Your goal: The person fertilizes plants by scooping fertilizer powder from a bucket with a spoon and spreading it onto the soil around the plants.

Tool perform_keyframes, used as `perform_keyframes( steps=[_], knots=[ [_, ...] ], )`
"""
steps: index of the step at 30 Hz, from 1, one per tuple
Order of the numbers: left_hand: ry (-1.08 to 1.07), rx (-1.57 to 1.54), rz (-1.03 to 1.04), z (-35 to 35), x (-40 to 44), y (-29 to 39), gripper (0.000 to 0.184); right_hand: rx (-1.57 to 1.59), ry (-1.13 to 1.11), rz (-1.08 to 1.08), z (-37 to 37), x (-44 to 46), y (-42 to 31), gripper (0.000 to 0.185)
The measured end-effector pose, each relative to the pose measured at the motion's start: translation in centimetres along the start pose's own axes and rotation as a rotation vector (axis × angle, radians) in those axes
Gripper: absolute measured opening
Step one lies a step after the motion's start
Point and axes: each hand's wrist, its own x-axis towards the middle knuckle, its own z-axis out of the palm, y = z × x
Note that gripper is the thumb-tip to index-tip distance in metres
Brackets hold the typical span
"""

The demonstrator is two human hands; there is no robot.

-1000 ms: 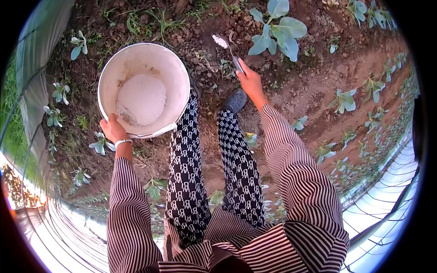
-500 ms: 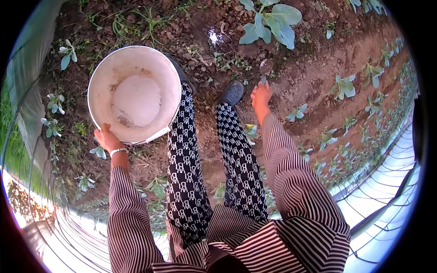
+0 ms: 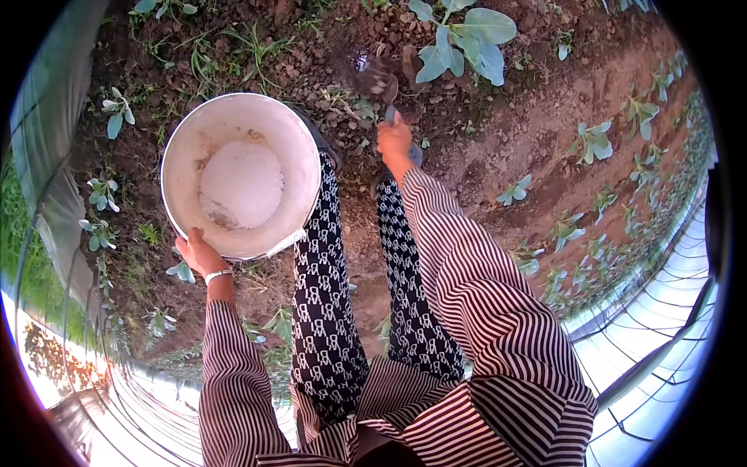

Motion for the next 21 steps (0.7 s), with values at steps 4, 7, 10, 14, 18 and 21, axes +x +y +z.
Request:
perform_keyframes(
  steps=[4, 7, 10, 14, 18, 21],
  knots=[
    [-0.008, -0.023, -0.006, 0.2, -0.9, 1.5, 0.024, 0.361, -0.121, 0.462, -7.7, -5.0, -9.9, 0.056],
    [-0.043, -0.111, -0.037, -0.5, 0.0, 0.5, 0.025, 0.482, -0.053, 0.457, -11.1, -5.0, -8.1, 0.051],
    [-0.030, -0.116, -0.010, -0.9, 0.4, -0.4, 0.028, 0.449, -0.146, 0.457, -14.1, -4.8, -6.9, 0.046],
    [-0.055, -0.174, -0.053, -0.8, -0.2, 0.6, 0.038, 0.460, -0.221, 0.495, -17.4, -5.8, -5.6, 0.040],
    [-0.043, -0.128, -0.042, -0.5, -0.5, 0.8, 0.040, 0.542, 0.026, 0.619, -15.7, -0.4, -2.3, 0.009],
    [-0.024, -0.146, -0.034, -0.1, -0.7, 1.1, 0.040, 0.372, 0.049, 0.635, -9.0, 5.9, -1.3, 0.010]
  ],
)
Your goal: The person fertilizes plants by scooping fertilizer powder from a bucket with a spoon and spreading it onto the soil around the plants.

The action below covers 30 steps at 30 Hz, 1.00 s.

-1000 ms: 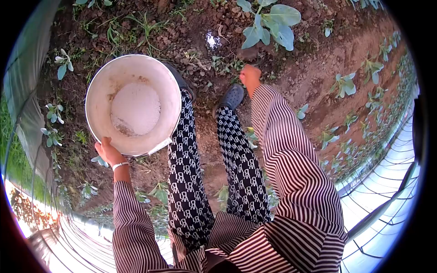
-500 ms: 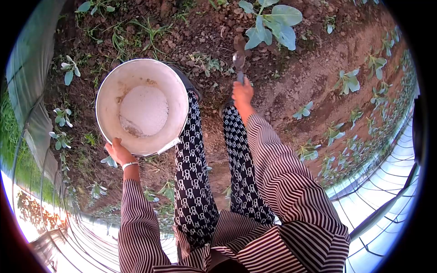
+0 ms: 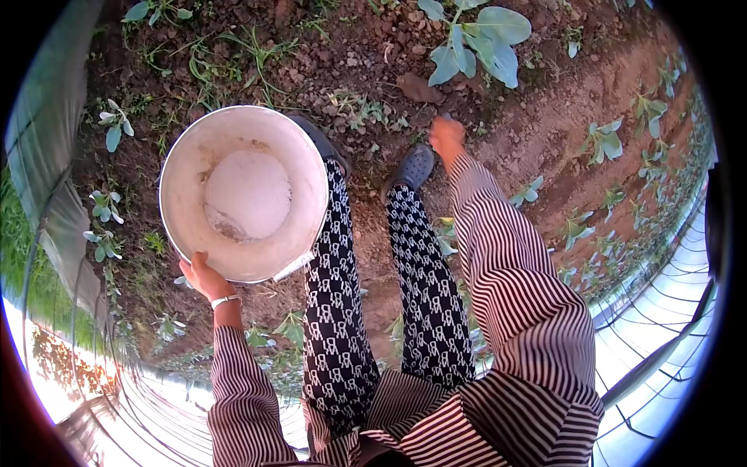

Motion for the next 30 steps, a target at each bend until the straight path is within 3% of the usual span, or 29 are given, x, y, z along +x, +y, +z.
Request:
perform_keyframes(
  steps=[2, 3, 4, 6, 8, 11, 12, 16, 19, 21, 22, 24, 26, 28, 29, 30],
  knots=[
    [-0.001, 0.003, -0.013, 0.0, -0.2, 0.2, 0.040, -0.223, 0.075, -0.186, 6.4, 2.8, 2.0, 0.015],
    [0.002, 0.017, -0.009, -0.1, -0.4, 0.3, 0.038, -0.161, 0.206, -0.029, 8.3, 0.5, -0.1, 0.019],
    [0.002, 0.028, -0.002, -0.1, -0.4, 0.3, 0.037, -0.079, 0.059, 0.095, 7.0, -2.1, -1.8, 0.026],
    [0.004, 0.029, 0.002, 0.2, -0.4, 0.4, 0.034, -0.038, -0.139, 0.131, 5.0, -6.2, -3.7, 0.040],
    [-0.006, 0.028, -0.010, 0.4, -0.6, 0.4, 0.031, -0.127, -0.221, -0.018, 3.9, -9.4, -5.0, 0.052],
    [-0.010, 0.027, -0.014, 0.6, -1.0, 0.8, 0.027, -0.439, -0.336, -0.461, 2.5, -8.9, -5.3, 0.057],
    [-0.003, 0.068, -0.005, 0.3, -0.9, 0.8, 0.027, -0.469, -0.333, -0.503, 1.9, -9.2, -5.0, 0.059],
    [0.012, 0.110, 0.004, -0.1, -0.6, 0.6, 0.026, -0.692, -0.263, -0.692, -2.7, -10.9, -3.7, 0.064],
    [0.013, 0.164, 0.006, -1.0, -0.9, 0.2, 0.027, -0.620, -0.241, -0.651, -6.6, -10.8, -1.5, 0.063],
    [-0.010, 0.182, -0.003, -2.1, -0.6, -1.5, 0.027, -0.491, -0.100, -0.700, -10.1, -11.4, -0.2, 0.060],
    [-0.087, 0.028, -0.075, -2.8, -0.2, -2.8, 0.026, -0.430, -0.028, -0.721, -12.1, -11.3, 0.4, 0.059],
    [-0.181, 0.019, -0.115, -2.9, -2.5, -2.1, 0.025, -0.435, 0.169, -0.958, -16.3, -8.0, 4.6, 0.051],
    [-0.160, -0.006, -0.103, -2.4, -5.8, -0.3, 0.027, -0.066, -0.291, -0.178, -23.8, -9.4, 2.8, 0.044],
    [-0.164, 0.031, -0.083, -2.9, -7.2, 0.9, 0.029, -0.173, -0.146, -0.076, -30.0, -7.8, 4.3, 0.039],
    [-0.168, 0.016, -0.056, -3.0, -7.9, 1.5, 0.029, -0.310, -0.084, -0.244, -33.5, -6.1, 6.2, 0.037],
    [-0.178, 0.033, -0.103, -3.5, -8.9, 3.1, 0.027, -0.303, -0.051, -0.258, -36.0, -5.9, 6.9, 0.035]
  ],
)
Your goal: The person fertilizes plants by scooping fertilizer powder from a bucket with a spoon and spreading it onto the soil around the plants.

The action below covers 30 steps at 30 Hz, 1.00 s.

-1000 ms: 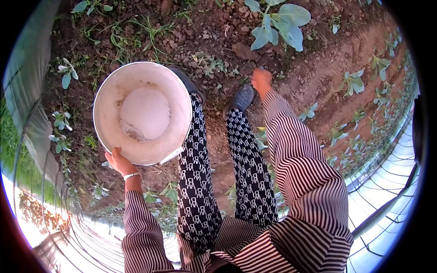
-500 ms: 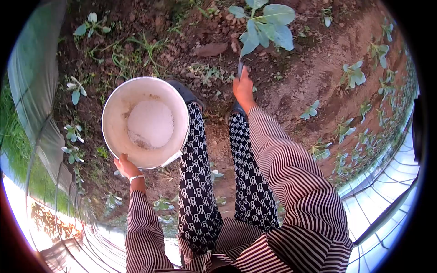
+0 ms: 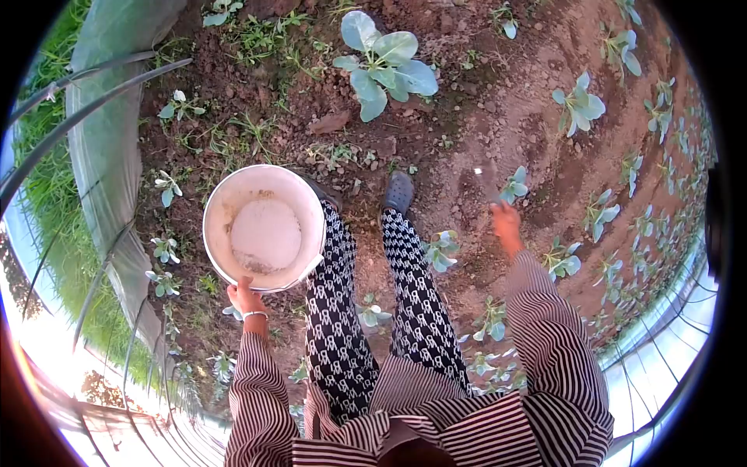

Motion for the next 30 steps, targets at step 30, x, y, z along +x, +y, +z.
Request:
perform_keyframes(
  steps=[30],
  knots=[
    [-0.073, -0.447, -0.345, 17.8, -9.3, 9.9, 0.045, 0.660, -0.509, 0.314, -19.8, 13.8, -27.2, 0.023]
  ],
)
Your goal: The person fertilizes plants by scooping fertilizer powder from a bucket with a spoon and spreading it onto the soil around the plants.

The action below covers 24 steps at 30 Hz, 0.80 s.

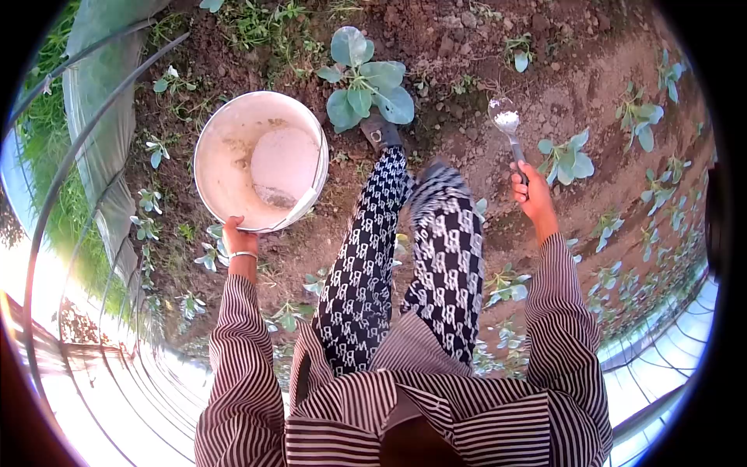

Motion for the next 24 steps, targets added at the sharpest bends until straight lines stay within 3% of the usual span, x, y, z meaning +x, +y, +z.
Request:
perform_keyframes(
  steps=[2, 7, 10, 12, 15, 17, 19, 21, 23, 24],
  knots=[
    [0.053, -0.034, 0.047, 0.6, -0.1, -0.4, 0.033, -0.091, 0.051, -0.019, 0.9, -0.7, -2.2, 0.024],
    [0.044, 0.020, 0.118, 2.7, 1.4, -1.0, 0.033, -0.275, -0.017, -0.094, 3.7, -0.5, -8.6, 0.023],
    [0.101, 0.035, 0.201, 4.7, 2.7, -1.6, 0.033, -0.449, -0.052, -0.089, 9.5, 0.4, -12.5, 0.024],
    [0.158, 0.020, 0.234, 4.8, 3.4, -1.4, 0.033, -0.685, -0.222, -0.184, 15.2, 1.7, -14.0, 0.026],
    [0.502, 0.460, 0.319, 3.3, 8.2, -2.3, 0.030, -1.060, -0.546, -0.243, 25.6, 2.5, -14.0, 0.028],
    [0.704, 0.626, 0.394, 4.2, 7.9, -3.7, 0.026, -1.316, -0.677, -0.263, 30.7, 4.0, -9.9, 0.034],
    [0.730, 0.576, 0.386, 7.7, 3.9, -1.6, 0.028, -1.618, -0.831, -0.560, 36.9, 5.1, -5.3, 0.036],
    [0.673, 0.566, 0.409, 8.7, 3.4, -1.2, 0.027, -1.779, -0.928, -0.607, 41.8, 7.6, 0.9, 0.034],
    [0.671, 0.565, 0.542, 9.0, 3.9, -2.6, 0.024, -1.819, -0.915, -1.015, 44.1, 12.9, 8.2, 0.032],
    [0.658, 0.585, 0.540, 9.6, 3.2, -2.4, 0.023, -1.870, -0.839, -0.942, 45.4, 13.7, 10.2, 0.030]
  ],
)
